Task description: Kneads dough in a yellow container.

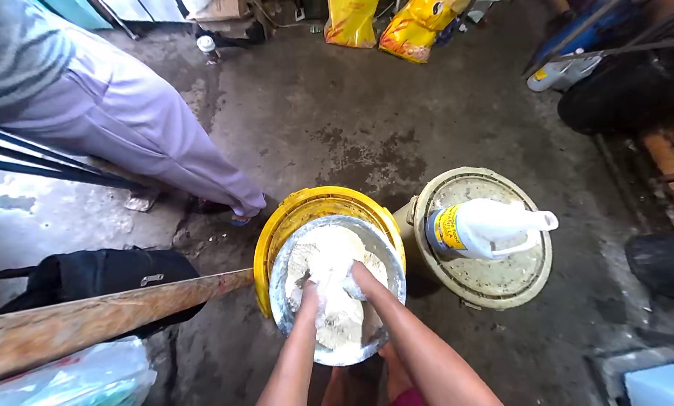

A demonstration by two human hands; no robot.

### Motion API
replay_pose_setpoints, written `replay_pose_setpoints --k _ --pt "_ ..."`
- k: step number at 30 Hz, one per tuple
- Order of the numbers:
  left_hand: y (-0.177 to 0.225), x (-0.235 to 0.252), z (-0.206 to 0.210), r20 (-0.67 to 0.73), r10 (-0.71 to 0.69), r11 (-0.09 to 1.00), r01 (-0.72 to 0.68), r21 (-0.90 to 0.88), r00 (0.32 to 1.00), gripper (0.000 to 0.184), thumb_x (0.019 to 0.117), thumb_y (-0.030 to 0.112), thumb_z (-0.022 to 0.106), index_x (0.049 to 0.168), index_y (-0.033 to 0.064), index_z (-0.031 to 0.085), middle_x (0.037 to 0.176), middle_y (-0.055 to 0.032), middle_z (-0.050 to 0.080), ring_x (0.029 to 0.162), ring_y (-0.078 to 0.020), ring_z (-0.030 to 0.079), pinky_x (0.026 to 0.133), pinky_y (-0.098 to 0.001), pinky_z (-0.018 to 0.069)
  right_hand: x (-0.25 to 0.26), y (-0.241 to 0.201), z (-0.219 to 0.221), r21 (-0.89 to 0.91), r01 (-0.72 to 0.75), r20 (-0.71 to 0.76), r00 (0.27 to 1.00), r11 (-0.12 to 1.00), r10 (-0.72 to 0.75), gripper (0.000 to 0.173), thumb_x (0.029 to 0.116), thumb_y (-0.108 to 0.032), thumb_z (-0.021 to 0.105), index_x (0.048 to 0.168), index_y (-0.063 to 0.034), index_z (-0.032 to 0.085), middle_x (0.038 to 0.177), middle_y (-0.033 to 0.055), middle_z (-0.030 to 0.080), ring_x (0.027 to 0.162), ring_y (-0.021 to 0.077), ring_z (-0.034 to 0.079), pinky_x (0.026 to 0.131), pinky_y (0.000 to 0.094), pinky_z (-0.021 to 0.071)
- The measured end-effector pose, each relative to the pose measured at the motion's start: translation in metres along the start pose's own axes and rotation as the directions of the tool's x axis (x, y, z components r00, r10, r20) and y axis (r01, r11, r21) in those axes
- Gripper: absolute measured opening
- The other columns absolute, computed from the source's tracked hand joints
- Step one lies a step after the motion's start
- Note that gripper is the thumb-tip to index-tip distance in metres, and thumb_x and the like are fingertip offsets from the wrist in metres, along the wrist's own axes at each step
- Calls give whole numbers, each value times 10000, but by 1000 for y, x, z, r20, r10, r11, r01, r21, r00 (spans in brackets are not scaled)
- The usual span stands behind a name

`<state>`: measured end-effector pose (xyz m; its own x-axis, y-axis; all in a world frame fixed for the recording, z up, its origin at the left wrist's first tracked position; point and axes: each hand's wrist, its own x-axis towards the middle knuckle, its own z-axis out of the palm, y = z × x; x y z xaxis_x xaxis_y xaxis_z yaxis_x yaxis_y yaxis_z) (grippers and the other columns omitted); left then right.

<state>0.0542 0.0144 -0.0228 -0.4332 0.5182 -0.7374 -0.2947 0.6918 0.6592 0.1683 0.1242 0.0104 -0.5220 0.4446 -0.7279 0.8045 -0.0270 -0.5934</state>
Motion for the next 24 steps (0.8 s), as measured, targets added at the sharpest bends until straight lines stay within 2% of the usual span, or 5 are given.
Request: replay_pose_setpoints --k 6,11,15,18,24 --pt "78 -32 -10 142 16 562 -126 818 990 538 990 242 633 1459 10 506 1411 -236 577 1296 -379 577 1079 -580 457 -24 22 8 -23 -172 -263 952 985 160 625 981 -417 663 1391 46 571 1422 249 576 1362 340 535 1167 470 403" --pt "97 3 -2 290 93 298 -304 905 953 690 1028 337 572 1617 111 292 1682 -223 192 1448 -418 416 1092 -575 449 -40 36 44 192 -379 -430 797 905 425 699 986 -366 681 1495 53 449 1512 267 488 1436 352 462 1202 449 359" --pt "62 50 -18 328 116 480 -342 808 937 783 974 367 668 1599 57 312 1654 -232 268 1462 -390 405 1165 -554 385 -11 65 65 478 -288 -453 729 830 513 762 966 -411 701 1499 61 430 1431 272 565 1361 353 541 1161 483 413" --pt "29 56 -29 261 215 780 -326 534 941 703 974 280 697 1538 -14 397 1536 -238 467 1444 -317 443 1213 -474 341 6 79 59 742 -18 -380 813 670 442 474 1049 -278 598 1428 0 532 1329 208 636 1225 263 617 1057 436 502" --pt "8 52 -22 184 70 985 -97 144 980 449 1112 222 432 1481 -32 474 1536 -199 484 1443 -265 439 1213 -414 327 23 75 46 779 -109 -151 923 617 354 391 1105 -217 442 1404 22 523 1280 201 624 1125 218 618 976 386 516"
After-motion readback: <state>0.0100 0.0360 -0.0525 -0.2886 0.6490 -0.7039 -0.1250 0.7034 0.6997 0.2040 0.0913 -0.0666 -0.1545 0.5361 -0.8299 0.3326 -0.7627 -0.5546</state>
